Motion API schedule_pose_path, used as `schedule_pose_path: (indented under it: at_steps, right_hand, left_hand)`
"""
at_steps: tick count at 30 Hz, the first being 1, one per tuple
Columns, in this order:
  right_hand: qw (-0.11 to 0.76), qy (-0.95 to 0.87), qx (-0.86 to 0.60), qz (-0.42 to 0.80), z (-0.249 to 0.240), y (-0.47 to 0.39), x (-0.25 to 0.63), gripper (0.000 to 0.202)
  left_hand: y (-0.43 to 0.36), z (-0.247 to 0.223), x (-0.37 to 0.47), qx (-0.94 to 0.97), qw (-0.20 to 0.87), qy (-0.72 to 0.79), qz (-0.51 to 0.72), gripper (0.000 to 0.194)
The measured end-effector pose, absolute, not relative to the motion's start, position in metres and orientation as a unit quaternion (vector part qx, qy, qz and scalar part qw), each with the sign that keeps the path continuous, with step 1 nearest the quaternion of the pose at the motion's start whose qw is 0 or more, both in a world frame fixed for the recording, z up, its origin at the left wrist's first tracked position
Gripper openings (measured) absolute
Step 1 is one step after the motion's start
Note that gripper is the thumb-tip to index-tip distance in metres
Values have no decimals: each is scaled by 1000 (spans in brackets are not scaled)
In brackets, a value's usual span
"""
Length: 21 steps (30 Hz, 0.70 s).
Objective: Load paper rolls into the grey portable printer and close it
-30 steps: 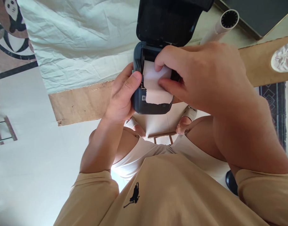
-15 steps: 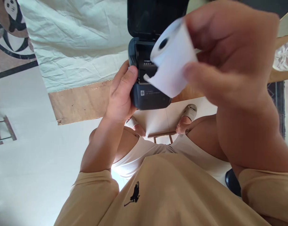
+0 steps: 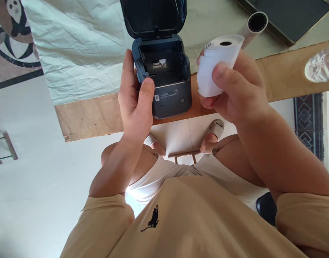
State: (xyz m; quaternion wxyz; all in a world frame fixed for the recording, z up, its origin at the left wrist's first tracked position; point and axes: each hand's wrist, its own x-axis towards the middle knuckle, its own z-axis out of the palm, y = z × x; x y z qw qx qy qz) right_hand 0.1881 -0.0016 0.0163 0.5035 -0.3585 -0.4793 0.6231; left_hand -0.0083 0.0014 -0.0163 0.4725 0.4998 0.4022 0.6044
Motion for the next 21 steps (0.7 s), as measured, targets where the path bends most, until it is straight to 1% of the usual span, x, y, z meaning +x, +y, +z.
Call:
schedule_pose_path:
  at_steps: [4, 7, 10, 12, 14, 16, 18, 21]
  right_hand:
    - [511, -466, -353, 629, 14, -5, 187, 35]
    - [486, -479, -346, 644, 18, -8, 188, 37]
    - [465, -459, -333, 680, 23, -10, 189, 42]
    - [436, -434, -329, 717, 24, -8, 189, 41]
    - [432, -418, -316, 734, 22, -4, 190, 41]
    - [455, -417, -302, 727, 17, -1, 189, 48]
    - [475, -426, -302, 709, 13, 0, 188, 52]
    - [474, -430, -301, 707, 12, -6, 183, 44]
  left_hand:
    - [2, -6, -13, 558, 397, 472, 555, 37]
    - [0, 5, -11, 566, 392, 500, 525, 33]
    - [-1, 8, -9, 565, 368, 517, 527, 31]
    - [0, 5, -9, 559, 347, 521, 543, 31]
    - [1, 2, -10, 550, 338, 526, 554, 31]
    - [2, -1, -9, 539, 356, 529, 550, 33]
    - [0, -4, -7, 518, 404, 537, 529, 39]
    - [-7, -7, -1, 492, 478, 544, 483, 47]
